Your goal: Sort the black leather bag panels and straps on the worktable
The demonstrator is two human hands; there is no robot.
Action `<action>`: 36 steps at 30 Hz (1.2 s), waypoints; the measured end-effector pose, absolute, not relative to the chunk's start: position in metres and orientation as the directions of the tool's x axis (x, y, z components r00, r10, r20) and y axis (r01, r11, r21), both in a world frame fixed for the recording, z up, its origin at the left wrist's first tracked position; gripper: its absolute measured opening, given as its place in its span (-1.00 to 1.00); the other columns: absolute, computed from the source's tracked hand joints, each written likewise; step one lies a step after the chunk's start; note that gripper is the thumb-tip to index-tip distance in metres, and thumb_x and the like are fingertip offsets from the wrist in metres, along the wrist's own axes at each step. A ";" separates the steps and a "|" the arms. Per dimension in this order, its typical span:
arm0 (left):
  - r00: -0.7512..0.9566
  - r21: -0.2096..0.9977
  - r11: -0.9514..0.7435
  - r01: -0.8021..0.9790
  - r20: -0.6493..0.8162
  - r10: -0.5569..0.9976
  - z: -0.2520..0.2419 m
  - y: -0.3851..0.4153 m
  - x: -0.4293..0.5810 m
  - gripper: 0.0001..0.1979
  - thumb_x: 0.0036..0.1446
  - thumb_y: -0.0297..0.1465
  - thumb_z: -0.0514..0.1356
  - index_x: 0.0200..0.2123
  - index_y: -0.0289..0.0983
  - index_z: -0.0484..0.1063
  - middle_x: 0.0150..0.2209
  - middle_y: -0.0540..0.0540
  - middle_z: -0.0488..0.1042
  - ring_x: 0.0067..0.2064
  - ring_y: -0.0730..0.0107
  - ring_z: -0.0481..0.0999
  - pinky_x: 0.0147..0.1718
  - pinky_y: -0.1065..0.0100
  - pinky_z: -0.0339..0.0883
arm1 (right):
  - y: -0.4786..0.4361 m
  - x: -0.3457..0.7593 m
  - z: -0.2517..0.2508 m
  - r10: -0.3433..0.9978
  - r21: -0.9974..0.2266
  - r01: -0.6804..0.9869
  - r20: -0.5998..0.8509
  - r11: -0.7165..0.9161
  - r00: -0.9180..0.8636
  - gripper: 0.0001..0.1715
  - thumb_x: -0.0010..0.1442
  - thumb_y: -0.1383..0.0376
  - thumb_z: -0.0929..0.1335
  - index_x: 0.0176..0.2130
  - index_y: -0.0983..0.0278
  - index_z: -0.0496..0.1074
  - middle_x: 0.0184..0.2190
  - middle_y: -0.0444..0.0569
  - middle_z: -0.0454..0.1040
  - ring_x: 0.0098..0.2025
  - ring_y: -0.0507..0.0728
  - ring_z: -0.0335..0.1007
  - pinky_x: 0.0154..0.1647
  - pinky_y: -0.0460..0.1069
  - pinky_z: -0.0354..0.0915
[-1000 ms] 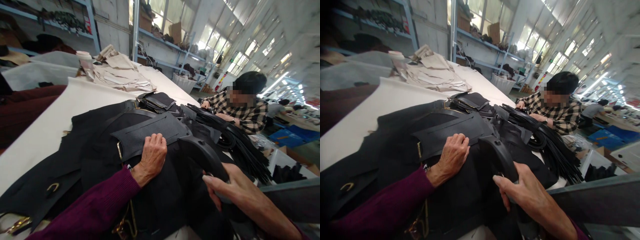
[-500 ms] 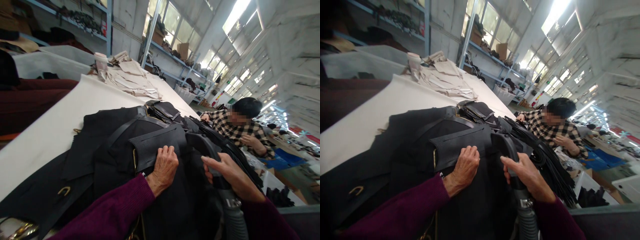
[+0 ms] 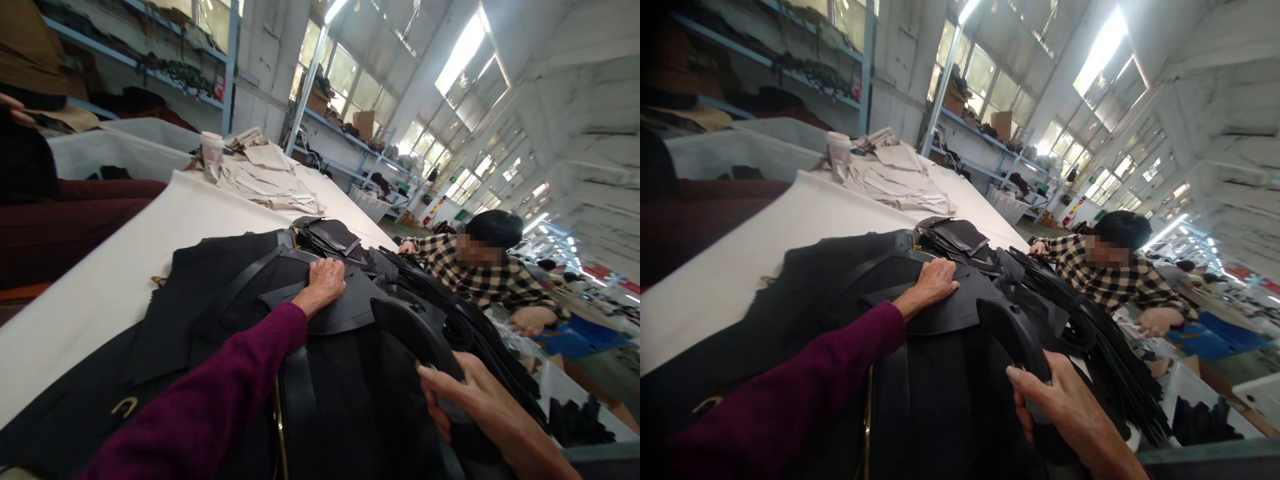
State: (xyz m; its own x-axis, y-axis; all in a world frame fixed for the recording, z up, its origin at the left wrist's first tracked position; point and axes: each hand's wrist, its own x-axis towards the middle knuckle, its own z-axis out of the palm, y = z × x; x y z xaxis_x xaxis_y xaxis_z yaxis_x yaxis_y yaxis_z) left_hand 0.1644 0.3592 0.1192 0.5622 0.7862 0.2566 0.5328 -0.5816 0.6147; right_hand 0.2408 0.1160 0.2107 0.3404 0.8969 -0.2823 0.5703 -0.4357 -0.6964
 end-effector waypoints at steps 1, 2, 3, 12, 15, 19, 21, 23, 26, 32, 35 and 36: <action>0.580 0.641 -0.583 0.499 0.254 0.774 0.121 0.360 0.164 -0.80 -0.09 -0.47 0.15 -0.31 -0.36 0.42 -0.20 -0.27 0.44 -0.07 0.05 0.37 -0.09 0.12 0.19 | 0.116 0.239 0.213 0.905 -0.694 0.585 -0.270 -0.419 0.327 -0.52 0.20 0.01 0.21 -0.58 0.25 0.25 -0.66 -0.17 0.28 -0.60 0.06 0.23 -0.54 -0.05 0.21; 0.603 0.671 -0.586 0.455 0.252 0.757 0.124 0.359 0.163 -0.81 -0.10 -0.48 0.14 -0.34 -0.36 0.43 -0.24 -0.24 0.46 -0.11 0.08 0.40 -0.13 0.16 0.22 | 0.115 0.238 0.215 0.912 -0.694 0.595 -0.260 -0.406 0.318 -0.52 0.21 0.03 0.19 -0.59 0.25 0.24 -0.67 -0.17 0.28 -0.60 0.05 0.22 -0.55 -0.05 0.19; 0.631 0.704 -0.585 0.402 0.250 0.734 0.128 0.357 0.161 -0.82 -0.12 -0.50 0.13 -0.37 -0.35 0.44 -0.29 -0.21 0.47 -0.16 0.12 0.43 -0.19 0.23 0.26 | 0.115 0.237 0.216 0.915 -0.695 0.599 -0.250 -0.398 0.317 -0.53 0.23 0.05 0.18 -0.58 0.25 0.24 -0.67 -0.17 0.27 -0.61 0.05 0.22 -0.56 -0.05 0.18; 0.821 0.969 -0.241 -0.049 0.176 0.542 0.155 0.314 0.141 -0.78 -0.20 -0.50 0.08 -0.42 -0.39 0.46 -0.55 -0.06 0.45 -0.54 0.37 0.44 -0.58 0.44 0.27 | 0.100 0.232 0.231 0.949 -0.713 0.635 -0.146 -0.296 0.279 -0.53 0.24 0.06 0.19 -0.59 0.23 0.23 -0.70 -0.17 0.31 -0.61 0.07 0.28 -0.49 -0.03 0.23; 0.853 0.981 0.016 -0.196 0.162 0.496 0.153 0.297 0.135 -0.80 -0.25 -0.51 0.14 -0.45 -0.39 0.46 -0.58 -0.03 0.42 -0.55 0.41 0.40 -0.55 0.43 0.27 | 0.097 0.224 0.235 0.958 -0.714 0.647 -0.125 -0.268 0.259 -0.55 0.24 0.09 0.20 -0.58 0.24 0.25 -0.71 -0.17 0.32 -0.61 0.07 0.29 -0.51 -0.04 0.23; 0.858 0.959 0.087 -0.270 0.199 0.473 0.150 0.273 0.124 -0.84 -0.23 -0.49 0.18 -0.46 -0.39 0.47 -0.54 -0.02 0.44 -0.53 0.45 0.40 -0.51 0.44 0.25 | 0.094 0.220 0.234 0.962 -0.743 0.624 -0.100 -0.242 0.254 -0.58 0.26 0.10 0.20 -0.54 0.26 0.28 -0.71 -0.19 0.33 -0.63 0.04 0.27 -0.53 -0.06 0.23; 0.870 0.943 0.193 -0.272 0.155 0.469 0.148 0.262 0.120 -0.83 -0.24 -0.49 0.19 -0.45 -0.39 0.47 -0.54 -0.03 0.45 -0.52 0.44 0.41 -0.50 0.43 0.26 | 0.093 0.221 0.234 0.957 -0.751 0.619 -0.059 -0.231 0.285 -0.57 0.26 0.10 0.21 -0.55 0.26 0.27 -0.70 -0.19 0.33 -0.60 0.05 0.29 -0.49 -0.05 0.23; 0.864 0.914 0.315 -0.256 0.070 0.498 0.144 0.254 0.118 -0.80 -0.29 -0.50 0.22 -0.45 -0.39 0.47 -0.56 -0.03 0.46 -0.53 0.41 0.42 -0.50 0.41 0.28 | 0.090 0.224 0.236 0.945 -0.756 0.612 -0.025 -0.231 0.325 -0.59 0.25 0.09 0.21 -0.52 0.26 0.28 -0.68 -0.18 0.33 -0.60 0.05 0.28 -0.52 -0.06 0.21; 0.828 0.877 0.418 -0.238 -0.043 0.560 0.139 0.252 0.117 -0.76 -0.36 -0.52 0.25 -0.45 -0.40 0.47 -0.59 -0.05 0.46 -0.54 0.37 0.43 -0.52 0.38 0.29 | 0.080 0.226 0.242 0.936 -0.758 0.604 -0.023 -0.245 0.351 -0.61 0.26 0.12 0.19 -0.50 0.26 0.28 -0.66 -0.19 0.31 -0.61 0.03 0.24 -0.58 -0.08 0.17; 0.820 0.903 0.339 -0.264 0.025 0.572 0.134 0.251 0.116 -0.77 -0.32 -0.51 0.24 -0.44 -0.39 0.48 -0.57 -0.03 0.46 -0.50 0.39 0.43 -0.49 0.40 0.27 | 0.068 0.211 0.239 0.963 -0.713 0.655 -0.112 -0.250 0.246 -0.61 0.22 0.17 0.23 -0.58 0.23 0.25 -0.70 -0.18 0.33 -0.61 0.07 0.29 -0.50 -0.04 0.22; 0.815 0.939 0.187 -0.290 0.140 0.563 0.129 0.247 0.114 -0.81 -0.22 -0.46 0.22 -0.43 -0.38 0.49 -0.51 -0.01 0.45 -0.46 0.41 0.41 -0.47 0.44 0.23 | 0.074 0.206 0.230 0.969 -0.720 0.653 -0.118 -0.234 0.217 -0.60 0.25 0.16 0.20 -0.56 0.25 0.26 -0.68 -0.18 0.35 -0.59 0.06 0.31 -0.46 -0.05 0.24; 0.807 0.944 0.151 -0.293 0.160 0.568 0.127 0.246 0.113 -0.82 -0.19 -0.45 0.21 -0.42 -0.38 0.48 -0.49 -0.01 0.46 -0.46 0.43 0.40 -0.47 0.45 0.22 | 0.077 0.206 0.228 0.969 -0.721 0.653 -0.113 -0.232 0.220 -0.59 0.25 0.15 0.20 -0.56 0.25 0.27 -0.68 -0.18 0.35 -0.58 0.06 0.31 -0.46 -0.05 0.24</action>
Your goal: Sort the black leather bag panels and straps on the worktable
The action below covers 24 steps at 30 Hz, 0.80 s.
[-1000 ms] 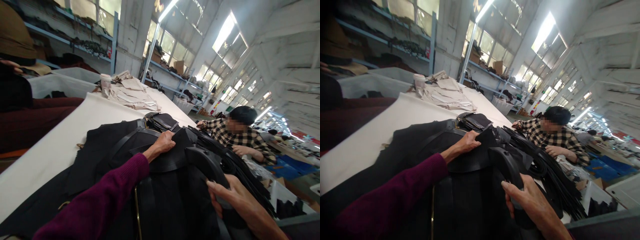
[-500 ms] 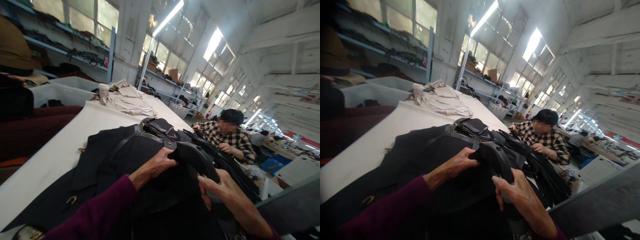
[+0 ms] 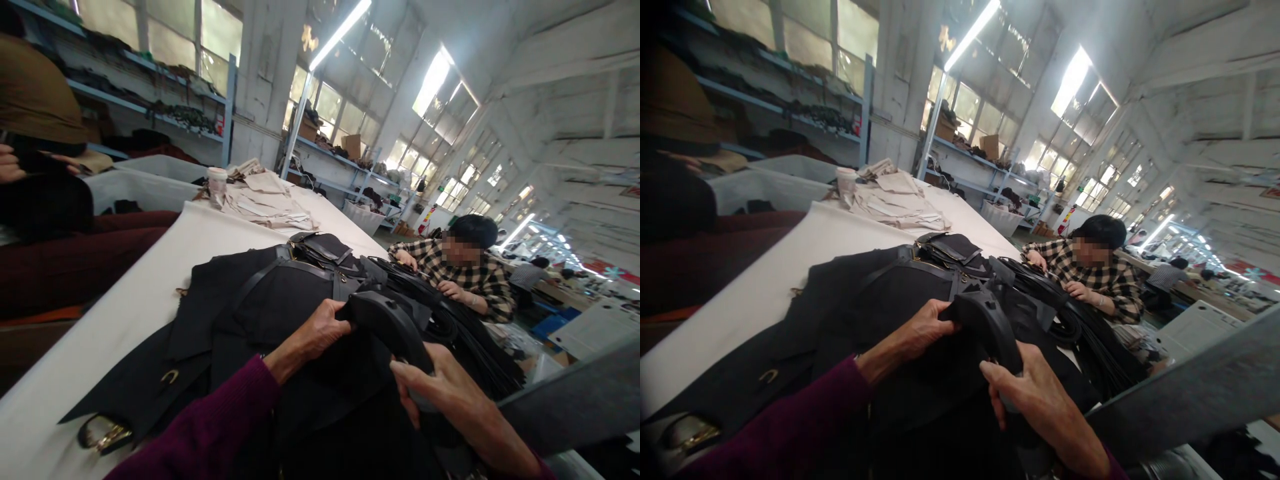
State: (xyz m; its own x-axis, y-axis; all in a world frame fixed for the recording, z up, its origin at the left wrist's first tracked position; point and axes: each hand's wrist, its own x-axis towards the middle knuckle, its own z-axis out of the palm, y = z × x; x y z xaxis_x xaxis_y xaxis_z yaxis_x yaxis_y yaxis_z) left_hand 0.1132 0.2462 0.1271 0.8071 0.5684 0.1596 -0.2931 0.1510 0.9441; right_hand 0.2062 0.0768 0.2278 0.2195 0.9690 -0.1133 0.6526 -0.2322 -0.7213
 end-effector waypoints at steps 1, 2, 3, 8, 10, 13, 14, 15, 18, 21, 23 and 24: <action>0.798 0.946 0.133 -0.294 0.166 0.580 0.125 0.246 0.113 -0.82 -0.18 -0.45 0.20 -0.41 -0.38 0.48 -0.48 -0.01 0.46 -0.45 0.44 0.39 -0.47 0.46 0.21 | 0.079 0.206 0.226 0.970 -0.721 0.654 -0.108 -0.228 0.220 -0.59 0.25 0.13 0.21 -0.56 0.25 0.27 -0.68 -0.19 0.34 -0.59 0.05 0.31 -0.46 -0.05 0.24; 0.788 0.946 0.132 -0.297 0.165 0.593 0.124 0.246 0.112 -0.81 -0.18 -0.45 0.20 -0.39 -0.38 0.48 -0.47 -0.01 0.46 -0.45 0.44 0.39 -0.47 0.46 0.21 | 0.080 0.207 0.225 0.971 -0.718 0.659 -0.100 -0.222 0.218 -0.60 0.25 0.13 0.22 -0.55 0.25 0.27 -0.69 -0.20 0.34 -0.59 0.04 0.29 -0.47 -0.06 0.23; 0.782 0.942 0.137 -0.305 0.166 0.600 0.123 0.246 0.111 -0.79 -0.18 -0.46 0.20 -0.38 -0.38 0.48 -0.46 -0.02 0.46 -0.45 0.44 0.38 -0.46 0.46 0.21 | 0.080 0.207 0.225 0.971 -0.714 0.665 -0.093 -0.220 0.221 -0.61 0.24 0.12 0.23 -0.54 0.25 0.28 -0.69 -0.21 0.33 -0.60 0.04 0.29 -0.48 -0.07 0.21; 0.776 0.949 0.036 -0.314 0.235 0.586 0.120 0.244 0.109 -0.84 -0.13 -0.42 0.18 -0.42 -0.39 0.47 -0.52 0.01 0.40 -0.47 0.48 0.34 -0.49 0.49 0.16 | 0.075 0.209 0.224 0.972 -0.707 0.671 -0.105 -0.222 0.211 -0.65 0.21 0.15 0.27 -0.54 0.25 0.26 -0.70 -0.24 0.31 -0.62 0.03 0.27 -0.53 -0.09 0.19; 0.779 0.965 -0.017 -0.263 0.223 0.586 0.119 0.243 0.108 -0.85 -0.11 -0.39 0.18 -0.48 -0.39 0.45 -0.56 0.03 0.37 -0.53 0.52 0.29 -0.55 0.51 0.10 | 0.076 0.211 0.223 0.970 -0.720 0.654 -0.122 -0.231 0.208 -0.61 0.23 0.12 0.25 -0.54 0.26 0.27 -0.70 -0.22 0.33 -0.61 0.04 0.28 -0.51 -0.08 0.22; 0.795 0.963 0.113 -0.246 0.134 0.591 0.115 0.242 0.107 -0.82 -0.15 -0.39 0.21 -0.45 -0.39 0.46 -0.56 0.01 0.41 -0.55 0.51 0.33 -0.57 0.50 0.14 | 0.080 0.215 0.226 0.962 -0.740 0.623 -0.118 -0.251 0.248 -0.57 0.24 0.06 0.21 -0.53 0.26 0.28 -0.67 -0.19 0.34 -0.59 0.05 0.29 -0.52 -0.07 0.23; 0.795 0.949 0.188 -0.251 0.091 0.600 0.114 0.243 0.107 -0.80 -0.18 -0.39 0.22 -0.43 -0.39 0.47 -0.55 -0.01 0.43 -0.54 0.47 0.37 -0.55 0.47 0.19 | 0.080 0.217 0.227 0.958 -0.746 0.616 -0.110 -0.255 0.263 -0.58 0.23 0.06 0.21 -0.52 0.26 0.28 -0.66 -0.19 0.33 -0.59 0.05 0.28 -0.53 -0.07 0.22; 0.788 0.934 0.251 -0.253 0.048 0.614 0.112 0.243 0.107 -0.78 -0.22 -0.41 0.24 -0.42 -0.39 0.47 -0.55 -0.02 0.44 -0.53 0.42 0.40 -0.53 0.44 0.24 | 0.080 0.219 0.229 0.955 -0.750 0.610 -0.099 -0.257 0.281 -0.58 0.23 0.06 0.22 -0.52 0.25 0.28 -0.65 -0.20 0.33 -0.59 0.05 0.27 -0.55 -0.07 0.21; 0.747 0.920 0.318 -0.228 -0.044 0.663 0.105 0.248 0.109 -0.76 -0.30 -0.43 0.26 -0.44 -0.41 0.46 -0.59 -0.05 0.45 -0.52 0.34 0.45 -0.49 0.36 0.31 | 0.070 0.226 0.231 0.946 -0.754 0.600 -0.088 -0.267 0.311 -0.58 0.21 0.06 0.23 -0.55 0.25 0.26 -0.68 -0.19 0.31 -0.61 0.05 0.26 -0.55 -0.06 0.20; 0.719 0.938 0.283 -0.199 -0.056 0.692 0.099 0.256 0.111 -0.74 -0.28 -0.40 0.25 -0.42 -0.40 0.45 -0.59 -0.06 0.46 -0.50 0.29 0.47 -0.48 0.32 0.33 | 0.054 0.235 0.225 0.936 -0.759 0.576 -0.126 -0.304 0.328 -0.57 0.20 0.05 0.22 -0.56 0.25 0.26 -0.71 -0.18 0.32 -0.64 0.07 0.26 -0.56 -0.03 0.21; 0.710 0.952 0.248 -0.180 -0.049 0.703 0.097 0.260 0.112 -0.74 -0.23 -0.37 0.25 -0.41 -0.39 0.46 -0.55 -0.08 0.47 -0.45 0.24 0.49 -0.45 0.30 0.34 | 0.042 0.240 0.218 0.930 -0.762 0.558 -0.158 -0.329 0.332 -0.56 0.20 0.04 0.22 -0.56 0.26 0.26 -0.73 -0.17 0.32 -0.65 0.07 0.27 -0.54 -0.02 0.22; 0.683 0.979 0.154 -0.135 -0.020 0.730 0.098 0.260 0.111 -0.74 -0.20 -0.35 0.23 -0.39 -0.39 0.46 -0.52 -0.09 0.48 -0.42 0.22 0.50 -0.42 0.29 0.35 | 0.036 0.241 0.214 0.927 -0.764 0.549 -0.171 -0.339 0.334 -0.55 0.20 0.03 0.22 -0.57 0.26 0.26 -0.73 -0.17 0.31 -0.65 0.07 0.27 -0.54 -0.02 0.22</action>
State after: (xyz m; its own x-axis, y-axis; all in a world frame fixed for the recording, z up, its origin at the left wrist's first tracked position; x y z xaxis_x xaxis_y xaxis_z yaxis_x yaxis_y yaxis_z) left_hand 0.1107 0.2605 0.0977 0.6829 0.7302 -0.0201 -0.1355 0.1537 0.9788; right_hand 0.2408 0.0361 0.2139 0.3343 0.9268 -0.1714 0.5486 -0.3392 -0.7642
